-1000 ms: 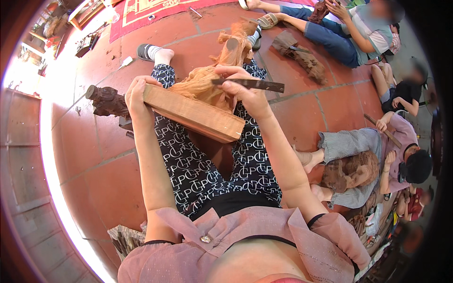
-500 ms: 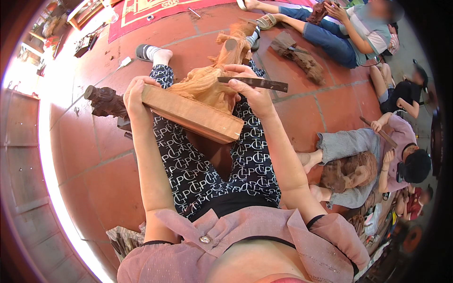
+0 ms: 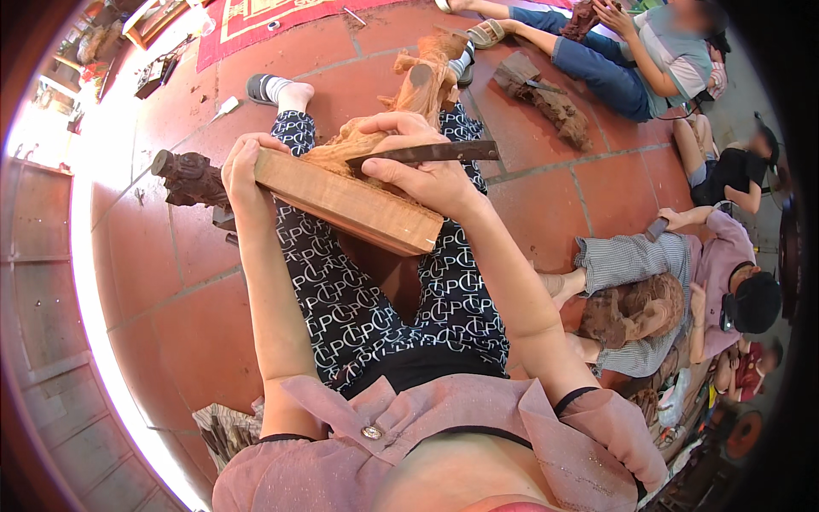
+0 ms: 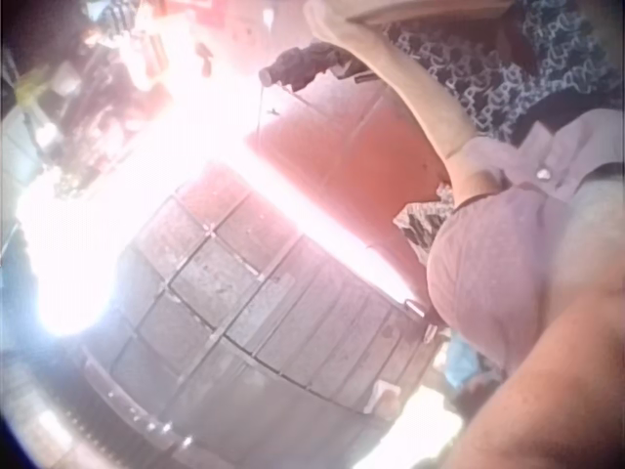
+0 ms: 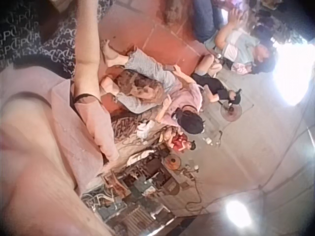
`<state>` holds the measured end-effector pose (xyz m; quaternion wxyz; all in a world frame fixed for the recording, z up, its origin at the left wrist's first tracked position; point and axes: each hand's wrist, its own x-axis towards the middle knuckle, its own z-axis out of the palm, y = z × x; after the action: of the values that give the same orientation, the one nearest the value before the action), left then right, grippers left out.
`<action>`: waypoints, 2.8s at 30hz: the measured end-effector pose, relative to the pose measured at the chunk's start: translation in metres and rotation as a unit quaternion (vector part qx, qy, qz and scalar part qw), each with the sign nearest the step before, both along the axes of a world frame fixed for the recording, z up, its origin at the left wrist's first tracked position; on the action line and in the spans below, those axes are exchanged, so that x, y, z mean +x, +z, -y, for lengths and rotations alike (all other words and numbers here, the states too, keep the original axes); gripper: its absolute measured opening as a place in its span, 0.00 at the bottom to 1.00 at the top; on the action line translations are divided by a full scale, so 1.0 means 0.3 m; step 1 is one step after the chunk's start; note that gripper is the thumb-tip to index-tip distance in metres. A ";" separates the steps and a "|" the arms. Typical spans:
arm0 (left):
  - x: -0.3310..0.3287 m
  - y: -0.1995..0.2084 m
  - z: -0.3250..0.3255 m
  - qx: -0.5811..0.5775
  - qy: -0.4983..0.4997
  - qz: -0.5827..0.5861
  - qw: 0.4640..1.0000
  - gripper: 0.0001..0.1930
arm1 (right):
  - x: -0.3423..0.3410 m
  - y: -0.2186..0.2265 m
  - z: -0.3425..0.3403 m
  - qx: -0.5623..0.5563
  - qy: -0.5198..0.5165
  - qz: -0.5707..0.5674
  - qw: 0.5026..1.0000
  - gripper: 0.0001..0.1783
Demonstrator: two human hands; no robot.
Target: The person carves a wooden figurine using a chisel and mallet, seated on the floor. They repeatedly strike the chisel to shape the wood and occasionally rotate the piece to access different sides.
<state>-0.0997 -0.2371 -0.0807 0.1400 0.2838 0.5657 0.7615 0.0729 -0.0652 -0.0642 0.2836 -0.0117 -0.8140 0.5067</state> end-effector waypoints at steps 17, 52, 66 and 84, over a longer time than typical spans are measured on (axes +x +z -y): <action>0.007 0.002 -0.011 -0.007 0.027 0.003 1.000 0.16 | -0.012 -0.022 0.000 0.009 -0.033 -0.068 0.997 0.07; -0.012 -0.012 -0.016 -0.001 0.016 -0.039 0.999 0.16 | 0.521 -0.247 0.165 -0.450 -0.094 0.037 0.887 0.08; -0.043 -0.031 -0.024 -0.022 0.006 -0.084 0.996 0.19 | 0.599 -0.102 0.312 -0.390 -0.071 -0.002 0.918 0.05; -0.034 -0.056 -0.061 0.003 -0.001 -0.018 1.000 0.16 | 0.594 0.413 0.110 -0.091 -0.188 -0.191 0.959 0.06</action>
<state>-0.1098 -0.2188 -0.0975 0.1303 0.2983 0.5657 0.7576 0.2511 -0.0981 0.0597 0.5218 -0.0935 -0.6782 0.5089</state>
